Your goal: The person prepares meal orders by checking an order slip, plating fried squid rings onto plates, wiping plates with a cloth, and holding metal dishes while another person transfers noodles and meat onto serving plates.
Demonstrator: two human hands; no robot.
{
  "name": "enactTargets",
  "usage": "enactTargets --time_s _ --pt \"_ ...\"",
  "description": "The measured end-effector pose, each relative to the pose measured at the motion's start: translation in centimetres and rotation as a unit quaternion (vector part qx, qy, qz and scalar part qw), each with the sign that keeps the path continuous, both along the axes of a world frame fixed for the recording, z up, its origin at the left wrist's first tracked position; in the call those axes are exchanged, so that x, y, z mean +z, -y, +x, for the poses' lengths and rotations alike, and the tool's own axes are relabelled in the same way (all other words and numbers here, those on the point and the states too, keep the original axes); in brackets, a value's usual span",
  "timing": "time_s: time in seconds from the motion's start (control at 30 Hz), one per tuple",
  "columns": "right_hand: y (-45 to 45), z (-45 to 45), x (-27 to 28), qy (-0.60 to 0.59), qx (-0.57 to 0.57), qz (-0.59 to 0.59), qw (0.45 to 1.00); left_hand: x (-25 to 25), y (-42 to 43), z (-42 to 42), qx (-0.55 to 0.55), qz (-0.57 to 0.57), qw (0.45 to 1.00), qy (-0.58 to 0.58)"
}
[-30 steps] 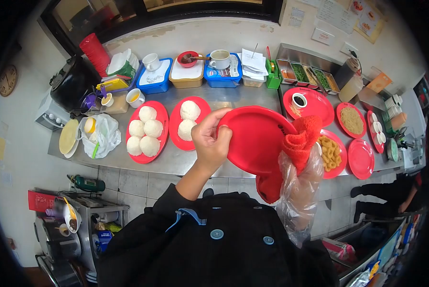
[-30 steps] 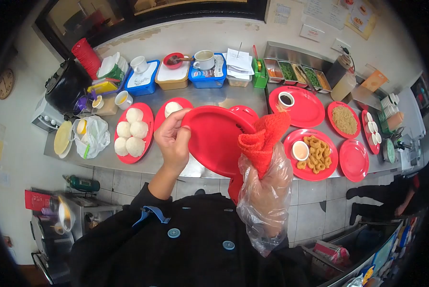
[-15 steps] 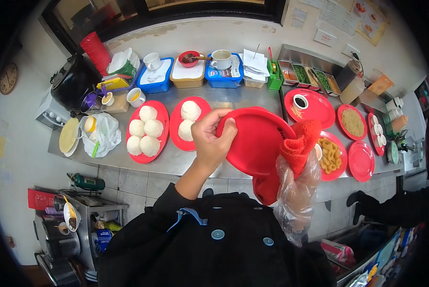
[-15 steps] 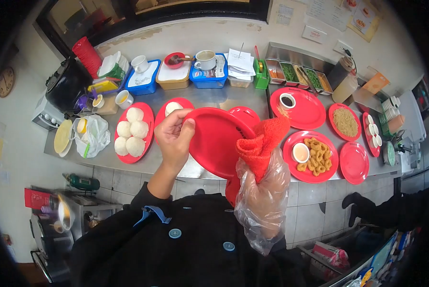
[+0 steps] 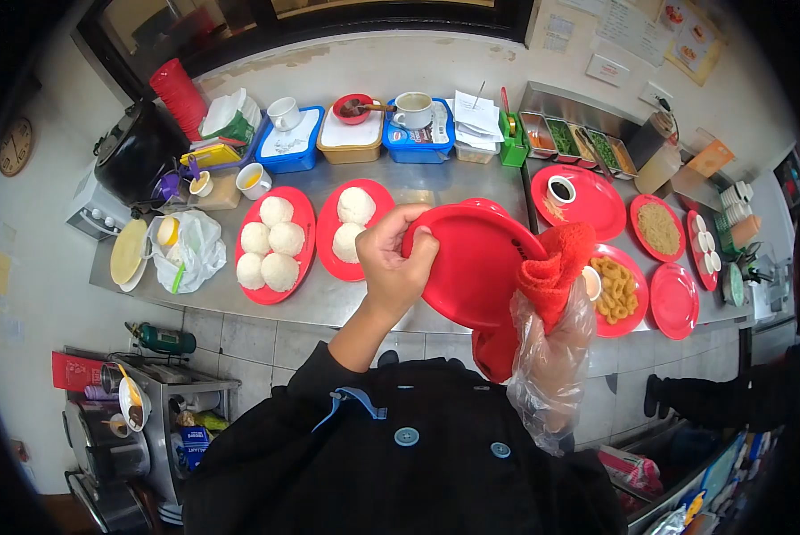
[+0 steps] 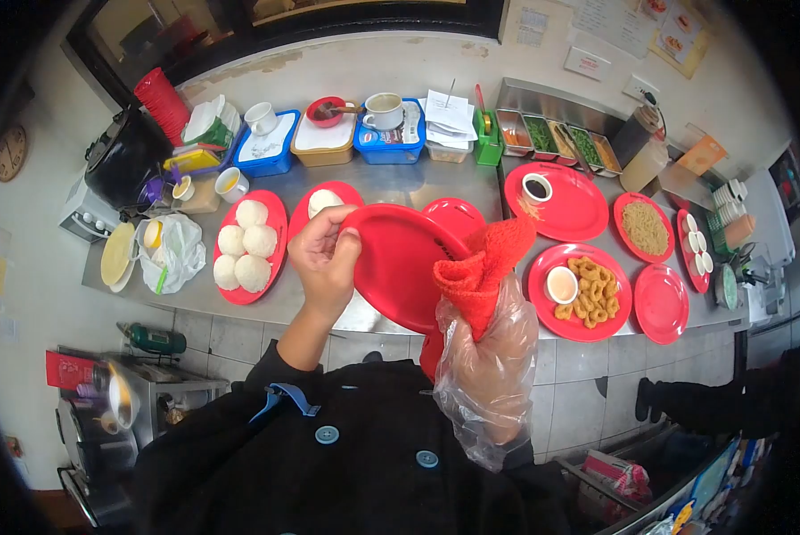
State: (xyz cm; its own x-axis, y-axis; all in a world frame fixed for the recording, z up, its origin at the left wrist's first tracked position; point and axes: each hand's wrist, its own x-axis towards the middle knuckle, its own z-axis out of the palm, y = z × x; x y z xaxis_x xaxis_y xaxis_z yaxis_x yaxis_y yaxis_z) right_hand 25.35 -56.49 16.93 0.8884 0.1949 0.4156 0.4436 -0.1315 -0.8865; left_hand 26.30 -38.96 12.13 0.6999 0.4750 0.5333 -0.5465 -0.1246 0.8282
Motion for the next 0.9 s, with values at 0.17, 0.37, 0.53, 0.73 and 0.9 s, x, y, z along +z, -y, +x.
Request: enactTargets --time_s 0.17,0.37,0.53,0.73,0.9 --pt "-0.1 0.0 -0.2 -0.018 0.004 0.007 1.0 0.1 -0.2 -0.2 -0.016 -0.031 0.999 -0.003" --pt "-0.1 0.1 -0.6 -0.011 -0.007 0.018 1.0 -0.3 -0.6 -0.2 -0.007 0.0 1.0 0.017" --pt "-0.2 0.0 -0.4 -0.028 -0.002 0.026 0.999 0.1 -0.2 -0.2 0.008 -0.022 1.0 0.003" --pt "0.0 0.0 -0.7 -0.044 0.003 0.022 0.999 0.1 -0.3 -0.2 0.006 -0.011 1.0 0.004" --pt "0.1 0.2 -1.0 -0.043 0.01 0.028 0.999 -0.3 -0.4 -0.3 0.014 -0.026 1.0 -0.006"
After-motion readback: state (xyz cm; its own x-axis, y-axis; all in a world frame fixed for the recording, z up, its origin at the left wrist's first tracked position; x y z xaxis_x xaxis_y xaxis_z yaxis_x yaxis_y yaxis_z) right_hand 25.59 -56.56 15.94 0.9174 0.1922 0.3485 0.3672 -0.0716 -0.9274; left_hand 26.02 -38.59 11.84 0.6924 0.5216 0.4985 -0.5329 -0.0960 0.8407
